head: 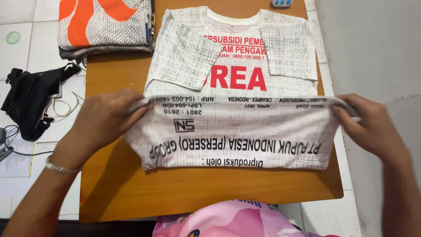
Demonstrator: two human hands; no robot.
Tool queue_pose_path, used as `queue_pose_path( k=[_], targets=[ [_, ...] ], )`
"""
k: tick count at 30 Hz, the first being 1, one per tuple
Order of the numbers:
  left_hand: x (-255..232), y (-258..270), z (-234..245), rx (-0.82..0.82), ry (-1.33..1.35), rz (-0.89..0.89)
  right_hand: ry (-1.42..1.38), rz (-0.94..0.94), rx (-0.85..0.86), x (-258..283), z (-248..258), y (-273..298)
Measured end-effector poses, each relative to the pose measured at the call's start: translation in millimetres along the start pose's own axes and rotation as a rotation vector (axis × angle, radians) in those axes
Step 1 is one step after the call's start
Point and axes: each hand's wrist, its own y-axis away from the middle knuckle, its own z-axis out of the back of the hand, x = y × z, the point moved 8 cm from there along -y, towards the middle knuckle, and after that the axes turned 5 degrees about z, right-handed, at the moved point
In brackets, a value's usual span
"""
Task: The recorder is folding a white t-shirt on a wooden table.
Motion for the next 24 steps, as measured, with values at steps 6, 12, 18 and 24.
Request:
queue_pose_path(
  k=[6,12,18,24],
  targets=[
    [56.9,-8.5,-70.9,-0.001,-0.071,0.006,0.087,-0.242,0.099,-10.5,-65.5,-14.6],
    [55.7,-12.9,-37.4,-0.189,0.161,0.092,0.053,-0.162,-0.05,-25.7,-47.3,-9.4],
    [61.0,-10.9,-37.2,-0.318,0.209,0.107,-0.067,0.041,-0.315,-6.9,-31.3,-18.0],
    [87.7,-5.4,-88.3,-0.043,0.356,0.445,-0.013,-0.206,-0.158,-33.3,-59.6,-16.8]
  ],
)
